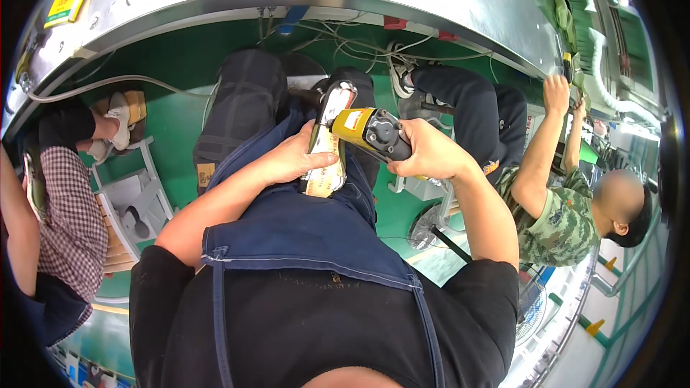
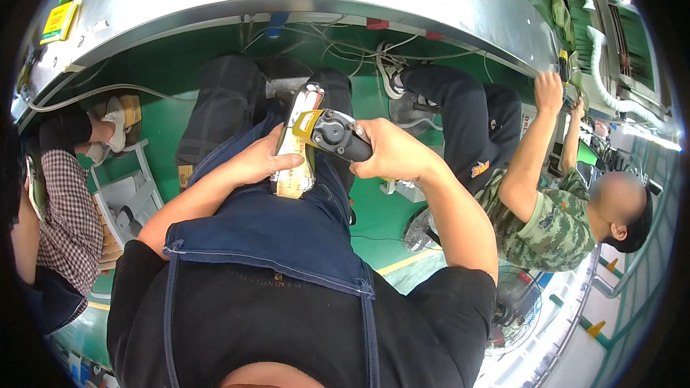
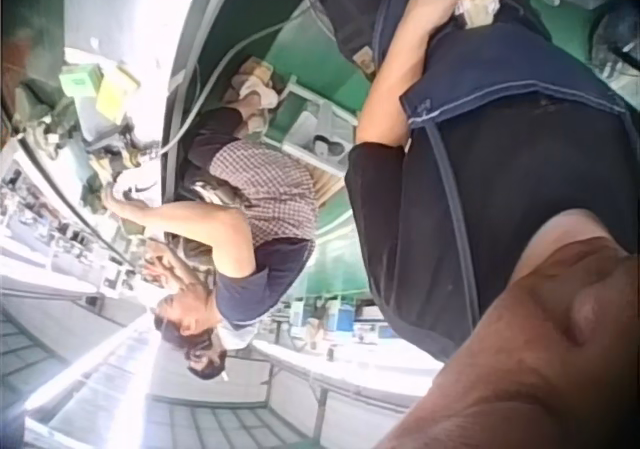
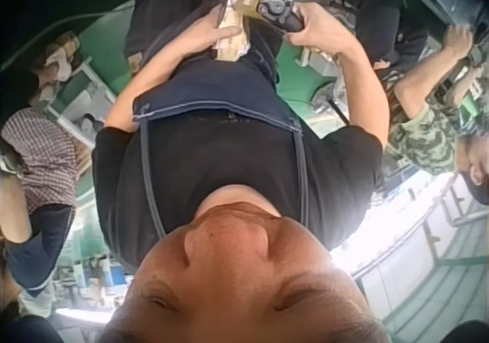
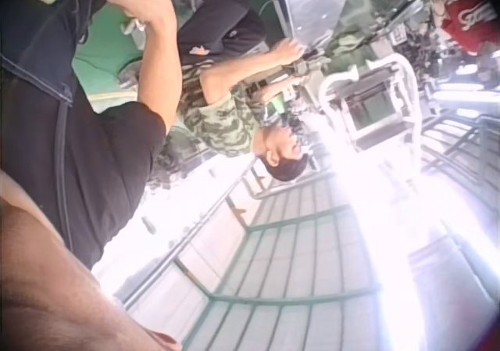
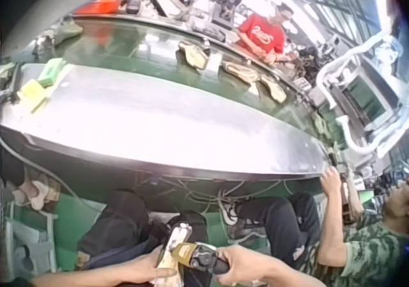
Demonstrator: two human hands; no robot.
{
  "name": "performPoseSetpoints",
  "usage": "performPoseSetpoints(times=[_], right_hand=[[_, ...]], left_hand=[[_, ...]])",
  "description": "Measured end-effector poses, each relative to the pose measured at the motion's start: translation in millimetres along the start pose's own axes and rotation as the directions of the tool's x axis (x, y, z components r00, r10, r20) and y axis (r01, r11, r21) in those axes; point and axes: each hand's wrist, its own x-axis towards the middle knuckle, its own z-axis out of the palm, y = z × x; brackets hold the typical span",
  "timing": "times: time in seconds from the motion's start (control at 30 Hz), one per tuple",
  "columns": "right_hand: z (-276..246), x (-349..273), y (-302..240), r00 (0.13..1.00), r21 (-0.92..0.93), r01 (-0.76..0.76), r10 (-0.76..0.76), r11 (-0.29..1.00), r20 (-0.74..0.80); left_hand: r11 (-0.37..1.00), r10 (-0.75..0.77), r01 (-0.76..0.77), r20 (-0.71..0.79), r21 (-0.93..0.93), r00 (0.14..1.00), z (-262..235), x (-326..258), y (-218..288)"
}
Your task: The person assembles green slipper uppers onto silver metal soles in a factory setting. They use a staple gun to secure the uppers to the soles, then place the finished slippers on a conveyor belt. The person also handles a cardboard box and other slipper components during the process.
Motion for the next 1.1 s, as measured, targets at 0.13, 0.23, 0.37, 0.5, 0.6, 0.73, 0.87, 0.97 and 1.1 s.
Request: performPoseSetpoints(times=[0.13, 0.23, 0.37, 0.5, 0.6, 0.73, 0.87, 0.97, 1.1], right_hand=[[0, 1, -3, 0.997, -0.031, 0.041, -0.043, 0.999, -0.063], [-32, -11, -7, 0.973, -0.071, 0.132, -0.143, 0.989, -0.181], [-76, -34, -35, 0.828, -0.073, 0.225, -0.231, 0.972, -0.511], [-148, -17, -33, 0.489, -0.551, 0.082, -0.515, 0.830, -0.703], [-204, 31, -36, 0.337, -0.785, -0.174, -0.713, 0.595, -0.615], [-216, 84, -62, 0.299, -0.764, -0.447, -0.727, 0.465, -0.618], [-197, 119, -85, 0.199, -0.866, -0.242, -0.851, 0.438, -0.486], [-173, 142, -96, 0.223, -0.914, -0.175, -0.889, 0.367, -0.400], [-160, 139, -100, 0.227, -0.867, -0.135, -0.836, 0.480, -0.499]], left_hand=[[1.000, 0.022, -0.022, 0.007, -0.009, 1.000, -3, 0, -10], [0.996, 0.026, -0.024, 0.020, -0.087, 0.999, 0, 14, -10], [0.963, -0.049, 0.058, 0.044, -0.262, 0.998, 0, 22, -8], [0.839, -0.187, 0.177, 0.032, -0.514, 0.982, 0, 38, 9], [0.796, -0.282, 0.255, 0.037, -0.549, 0.959, 4, 53, 18], [0.753, -0.305, 0.257, 0.024, -0.605, 0.952, 7, 56, 16], [0.724, -0.340, 0.273, 0.017, -0.633, 0.940, 9, 56, 14], [0.719, -0.337, 0.267, 0.014, -0.642, 0.941, 12, 53, 16], [0.770, -0.255, 0.197, -0.009, -0.607, 0.967, 19, 42, 19]])
